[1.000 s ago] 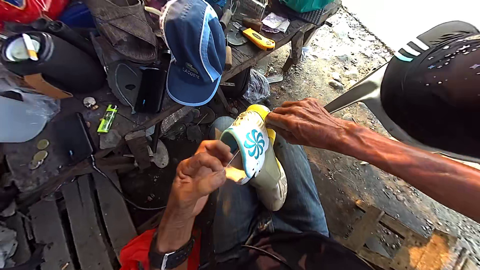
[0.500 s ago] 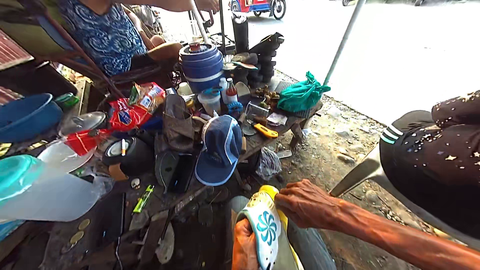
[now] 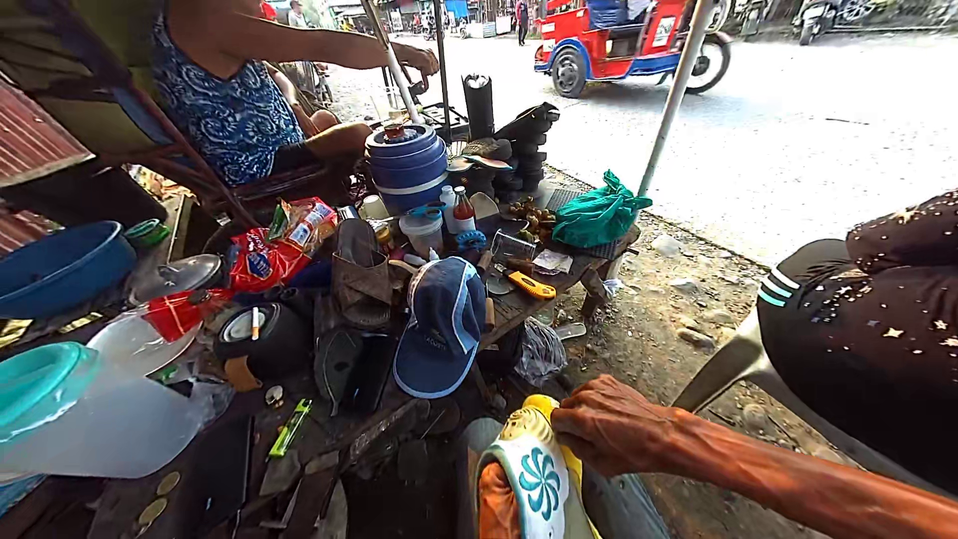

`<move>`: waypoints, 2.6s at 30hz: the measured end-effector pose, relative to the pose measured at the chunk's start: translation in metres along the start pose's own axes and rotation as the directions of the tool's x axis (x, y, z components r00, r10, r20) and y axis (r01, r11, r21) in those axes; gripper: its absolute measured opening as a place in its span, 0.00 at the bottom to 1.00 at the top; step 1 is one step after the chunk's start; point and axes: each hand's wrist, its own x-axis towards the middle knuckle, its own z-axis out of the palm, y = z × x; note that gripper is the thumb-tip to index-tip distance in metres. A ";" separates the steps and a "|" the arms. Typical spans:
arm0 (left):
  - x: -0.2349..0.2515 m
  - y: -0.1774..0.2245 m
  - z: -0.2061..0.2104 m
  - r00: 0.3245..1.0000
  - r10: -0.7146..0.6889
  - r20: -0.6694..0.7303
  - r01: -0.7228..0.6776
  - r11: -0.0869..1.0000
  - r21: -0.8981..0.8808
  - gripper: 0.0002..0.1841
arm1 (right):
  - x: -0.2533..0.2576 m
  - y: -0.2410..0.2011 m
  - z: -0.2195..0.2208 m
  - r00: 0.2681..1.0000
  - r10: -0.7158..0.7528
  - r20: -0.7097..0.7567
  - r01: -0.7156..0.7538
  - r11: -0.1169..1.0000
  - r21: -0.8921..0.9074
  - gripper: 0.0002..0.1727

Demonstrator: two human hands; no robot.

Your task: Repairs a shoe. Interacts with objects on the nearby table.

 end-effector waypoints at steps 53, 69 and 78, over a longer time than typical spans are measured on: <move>-0.009 0.001 -0.011 0.995 -0.005 0.098 -0.001 0.998 0.067 0.08 | -0.018 -0.012 0.074 0.745 0.589 -0.312 0.054 0.413 0.909 0.09; -0.008 -0.006 -0.005 1.000 0.014 0.004 -0.014 0.997 0.077 0.08 | -0.129 -0.026 0.039 0.864 0.442 -0.241 0.174 0.185 0.967 0.15; -0.006 -0.008 -0.003 1.000 0.012 -0.021 -0.011 0.999 0.047 0.10 | -0.107 -0.032 0.054 0.770 0.529 -0.357 0.373 0.083 0.924 0.17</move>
